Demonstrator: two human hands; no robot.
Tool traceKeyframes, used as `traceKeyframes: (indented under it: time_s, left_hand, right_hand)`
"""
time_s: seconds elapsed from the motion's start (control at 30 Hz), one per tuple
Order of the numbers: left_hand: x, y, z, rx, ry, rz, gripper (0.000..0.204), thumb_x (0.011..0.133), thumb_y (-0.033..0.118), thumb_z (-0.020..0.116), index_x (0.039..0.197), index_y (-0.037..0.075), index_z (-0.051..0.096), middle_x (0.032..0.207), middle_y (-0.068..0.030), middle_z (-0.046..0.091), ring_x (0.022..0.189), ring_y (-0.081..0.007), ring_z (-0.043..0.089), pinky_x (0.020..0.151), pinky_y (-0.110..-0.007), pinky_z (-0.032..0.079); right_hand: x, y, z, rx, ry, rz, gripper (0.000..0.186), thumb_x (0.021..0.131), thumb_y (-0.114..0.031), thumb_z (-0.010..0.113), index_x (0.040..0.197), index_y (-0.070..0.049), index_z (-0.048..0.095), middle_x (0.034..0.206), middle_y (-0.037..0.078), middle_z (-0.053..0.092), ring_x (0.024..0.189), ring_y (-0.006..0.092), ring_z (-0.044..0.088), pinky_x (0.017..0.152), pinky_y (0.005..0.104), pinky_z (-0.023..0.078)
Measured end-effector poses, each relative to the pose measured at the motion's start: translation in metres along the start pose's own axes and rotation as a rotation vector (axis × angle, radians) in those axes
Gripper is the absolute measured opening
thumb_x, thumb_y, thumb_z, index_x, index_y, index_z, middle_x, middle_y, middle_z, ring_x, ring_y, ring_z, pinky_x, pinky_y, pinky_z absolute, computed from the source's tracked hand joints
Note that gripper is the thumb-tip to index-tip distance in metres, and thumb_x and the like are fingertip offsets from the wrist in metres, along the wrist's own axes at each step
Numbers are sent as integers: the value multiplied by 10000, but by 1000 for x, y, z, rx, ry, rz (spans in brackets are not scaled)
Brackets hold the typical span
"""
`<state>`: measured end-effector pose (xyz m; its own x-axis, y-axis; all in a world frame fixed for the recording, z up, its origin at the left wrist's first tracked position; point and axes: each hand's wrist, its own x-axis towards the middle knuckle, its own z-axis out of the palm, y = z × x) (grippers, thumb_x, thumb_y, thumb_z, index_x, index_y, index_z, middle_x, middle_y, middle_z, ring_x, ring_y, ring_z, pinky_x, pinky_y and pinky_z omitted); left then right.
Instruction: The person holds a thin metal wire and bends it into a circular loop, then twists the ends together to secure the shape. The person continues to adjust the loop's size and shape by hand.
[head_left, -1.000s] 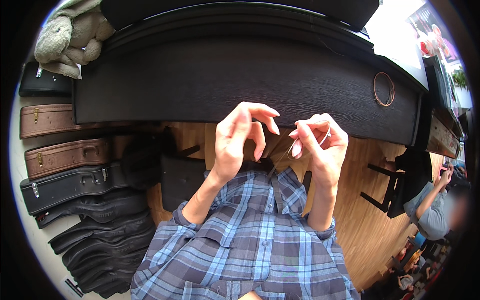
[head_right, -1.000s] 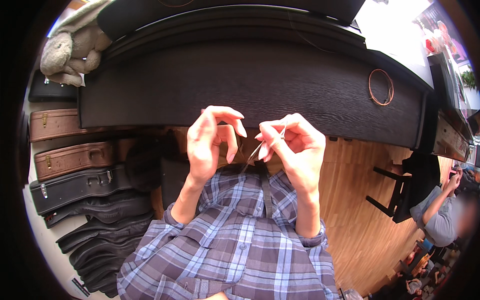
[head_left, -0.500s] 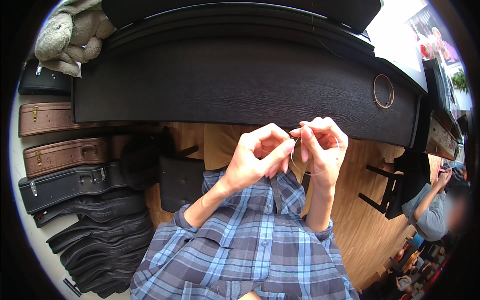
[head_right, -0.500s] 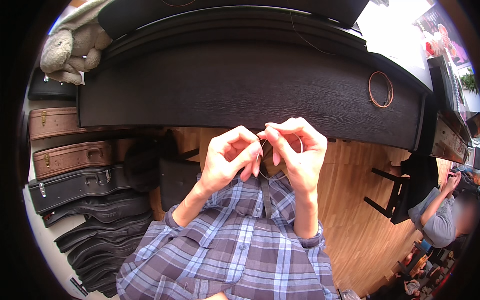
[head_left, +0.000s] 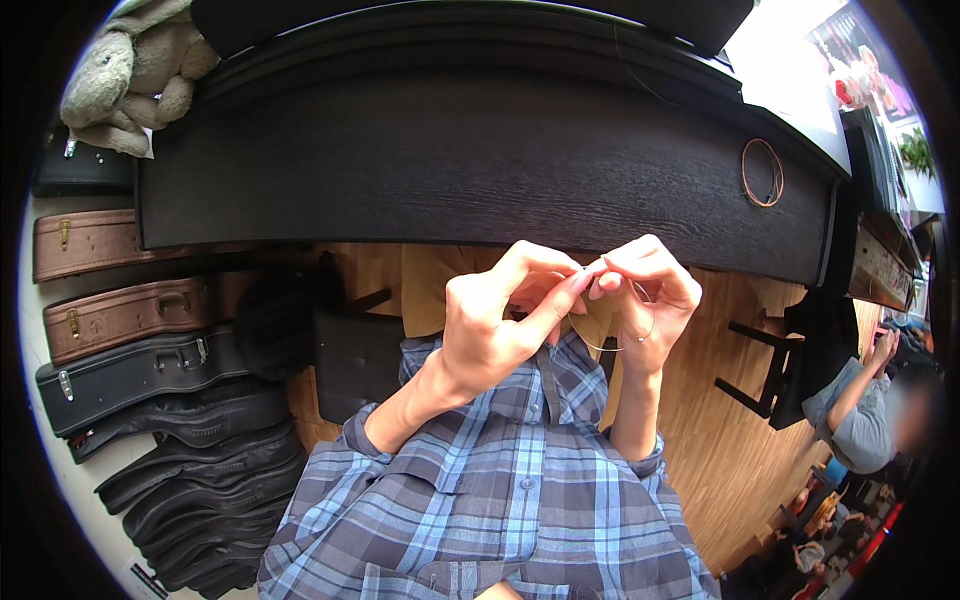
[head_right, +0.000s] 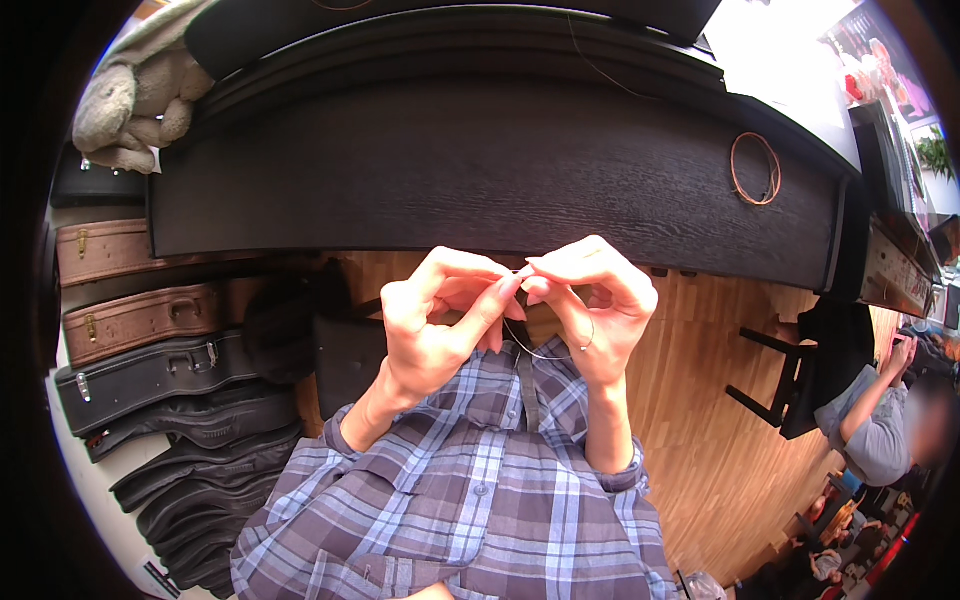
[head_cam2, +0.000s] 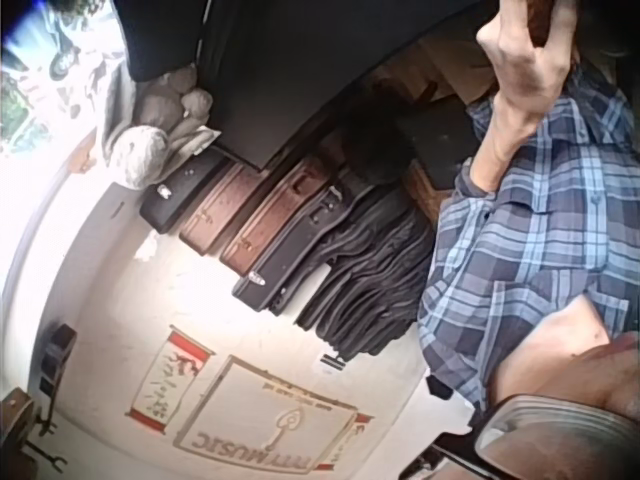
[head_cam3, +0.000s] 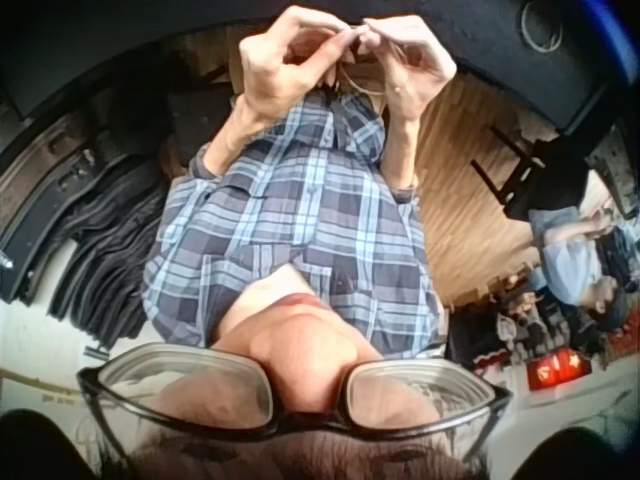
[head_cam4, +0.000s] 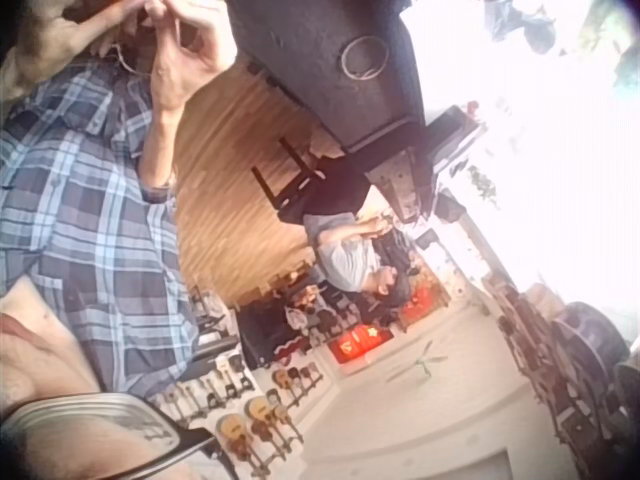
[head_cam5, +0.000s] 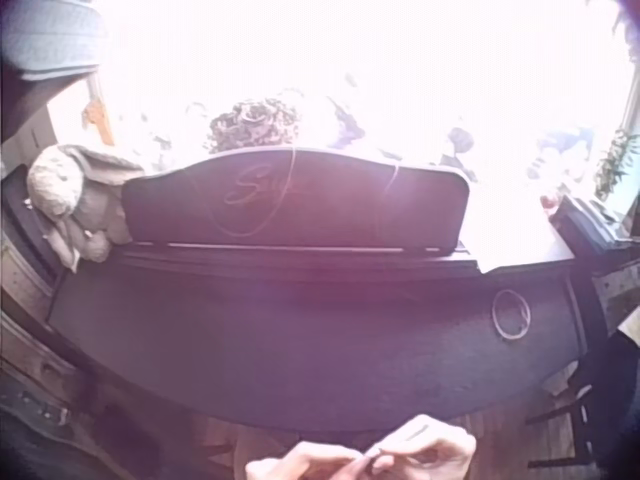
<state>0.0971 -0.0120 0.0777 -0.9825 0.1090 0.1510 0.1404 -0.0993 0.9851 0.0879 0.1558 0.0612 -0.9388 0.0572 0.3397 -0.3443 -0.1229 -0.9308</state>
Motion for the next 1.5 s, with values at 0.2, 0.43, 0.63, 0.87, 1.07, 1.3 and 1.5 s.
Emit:
traceKeyframes:
  time_s: [0.2, 0.43, 0.63, 0.87, 1.07, 1.3, 1.5]
  left_hand:
    - [-2, -2, -2, 107, 18, 132, 155, 918, -2, 726, 1067, -10, 683, 813, -61, 735, 591, -90, 693, 503, -204, 538]
    - [1, -7, -10, 252, 27, 242, 165, 902, -7, 734, 1064, -29, 708, 973, -82, 731, 618, -96, 703, 504, -207, 555]
    - [4, -13, -17, 532, 1, 424, 249, 897, -69, 723, 1133, -36, 649, 832, -125, 746, 623, -130, 712, 526, -227, 567]
    - [8, -29, -20, 484, 38, 513, 278, 887, -58, 728, 1153, -11, 660, 971, -156, 748, 734, -164, 748, 587, -246, 606]
    - [5, -31, -10, 524, 70, 413, 240, 914, -52, 701, 1143, -8, 643, 1016, -153, 749, 757, -177, 755, 602, -256, 622]
    - [4, -31, -5, 340, 163, 247, 179, 908, -50, 697, 1080, -8, 667, 1055, -108, 734, 743, -168, 757, 592, -257, 615]
    - [3, -31, -2, 322, 105, 195, 189, 928, -78, 645, 1104, -9, 645, 1110, -140, 722, 759, -179, 735, 628, -270, 615]
  right_hand:
    - [4, -8, -5, -61, -84, 23, 186, 816, 103, 766, 985, 27, 749, 890, 132, 731, 770, 169, 708, 680, 262, 576]
    - [1, -22, -6, 37, -119, 344, 333, 1018, -23, 585, 1348, 19, 579, 978, 154, 738, 799, 175, 719, 731, 277, 574]
    - [0, -26, -8, 144, -106, 330, 378, 1061, -63, 512, 1415, -1, 394, 961, 202, 710, 772, 222, 736, 678, 296, 607]
    - [1, -29, -1, 116, -48, 373, 308, 1018, 4, 570, 1300, 6, 445, 966, 202, 701, 733, 241, 745, 644, 312, 640]
    - [1, -25, 8, 25, 19, 327, 165, 1020, 6, 566, 1180, 22, 530, 992, 198, 710, 759, 252, 755, 647, 313, 650]
    - [-2, -22, 20, -36, 56, 322, 128, 1016, 27, 560, 1144, 29, 570, 1017, 200, 727, 818, 275, 767, 676, 319, 658]
    - [-2, -17, 24, -23, 98, 295, 128, 1016, 34, 554, 1143, 41, 564, 1027, 204, 721, 822, 279, 767, 690, 323, 663]
